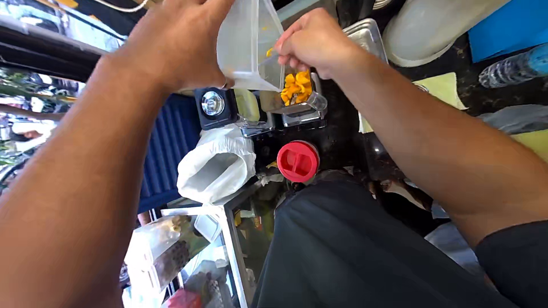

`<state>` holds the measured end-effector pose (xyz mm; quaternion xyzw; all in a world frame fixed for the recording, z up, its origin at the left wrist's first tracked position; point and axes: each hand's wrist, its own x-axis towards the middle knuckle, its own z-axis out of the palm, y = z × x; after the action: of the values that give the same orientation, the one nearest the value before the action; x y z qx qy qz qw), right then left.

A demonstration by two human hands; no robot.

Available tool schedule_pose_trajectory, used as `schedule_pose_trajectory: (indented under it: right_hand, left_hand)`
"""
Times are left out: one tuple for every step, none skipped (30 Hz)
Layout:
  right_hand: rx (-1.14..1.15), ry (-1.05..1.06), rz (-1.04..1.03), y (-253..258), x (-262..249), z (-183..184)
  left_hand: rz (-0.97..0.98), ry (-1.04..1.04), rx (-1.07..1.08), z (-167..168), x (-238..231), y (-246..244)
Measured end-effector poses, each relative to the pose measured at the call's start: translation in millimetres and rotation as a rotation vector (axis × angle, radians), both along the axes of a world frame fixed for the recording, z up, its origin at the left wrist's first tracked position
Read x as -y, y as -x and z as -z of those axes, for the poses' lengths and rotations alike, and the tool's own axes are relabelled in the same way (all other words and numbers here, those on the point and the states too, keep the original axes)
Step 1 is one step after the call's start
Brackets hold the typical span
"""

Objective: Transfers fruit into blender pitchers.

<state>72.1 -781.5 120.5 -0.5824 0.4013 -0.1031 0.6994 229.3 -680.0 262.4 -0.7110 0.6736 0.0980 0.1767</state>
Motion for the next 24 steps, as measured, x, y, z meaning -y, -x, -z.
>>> schedule_pose_trajectory:
  right_hand:
    - [0.034,-0.024,0.014,0,3,0]
    - [0.065,-0.06,0.019,-1,3,2]
    - [0.071,-0.096,0.015,-5,1,3]
    - [0.047,-0.119,0.004,-10,-1,5]
    - [0.015,-0.112,-0.009,-14,-2,7]
    - [-0.018,-0.086,-0.029,-14,-2,11]
    - [-0.046,-0.055,-0.054,-8,-1,14]
    - [-0.063,-0.014,-0.074,1,1,16]
    - [-0.071,0.031,-0.086,12,5,17]
    - [-0.078,0.07,-0.099,26,9,16]
    - [-0.091,0.103,-0.105,39,14,13]
    - [-0.102,0.135,-0.103,52,19,9]
    - [-0.105,0.163,-0.094,61,22,4]
    - [-0.092,0.181,-0.071,67,24,-1]
    - [-0.059,0.187,-0.039,67,24,-5]
    - [-0.014,0.176,-0.005,62,21,-7]
    - [0.035,0.154,0.026,54,18,-4]
    - [0.071,0.14,0.053,44,15,3]
    - [0.075,0.143,0.073,38,14,12]
    - [0.049,0.146,0.079,37,15,19]
    - [0.009,0.146,0.076,43,16,24]
    - [-0.027,0.157,0.07,53,20,25]
    - [-0.047,0.171,0.069,64,23,24]
    - [-0.05,0.171,0.09,76,22,23]
  left_hand:
    - [-0.018,-0.013,-0.001,0,3,1]
    - [-0.051,-0.036,-0.013,1,5,5]
    - [-0.08,-0.065,-0.024,3,8,9]
    - [-0.096,-0.093,-0.029,3,13,12]
    - [-0.102,-0.112,-0.03,2,17,14]
    - [-0.098,-0.126,-0.035,2,21,13]
    - [-0.088,-0.135,-0.03,2,24,12]
    - [-0.085,-0.147,-0.023,2,25,10]
    - [-0.094,-0.16,-0.021,1,25,10]
    - [-0.107,-0.168,-0.016,-2,24,13]
    - [-0.116,-0.168,-0.007,-4,24,17]
    - [-0.113,-0.167,0.003,-6,25,19]
    - [-0.107,-0.159,0.0,-8,26,20]
    - [-0.089,-0.158,-0.02,-8,28,19]
    - [-0.039,-0.15,-0.061,-8,31,13]
    - [0.059,-0.122,-0.122,-3,34,-2]
    - [0.22,-0.07,-0.198,8,39,-27]
    - [0.405,-0.003,-0.23,24,49,-55]
    - [0.48,0.013,-0.223,31,58,-65]
    - [0.421,-0.045,-0.143,21,59,-52]
    - [0.254,-0.152,-0.051,6,54,-24]
    - [0.114,-0.216,0.032,-2,53,-5]
    - [0.048,-0.24,0.087,-6,51,1]
    - [0.031,-0.246,0.094,-5,48,1]
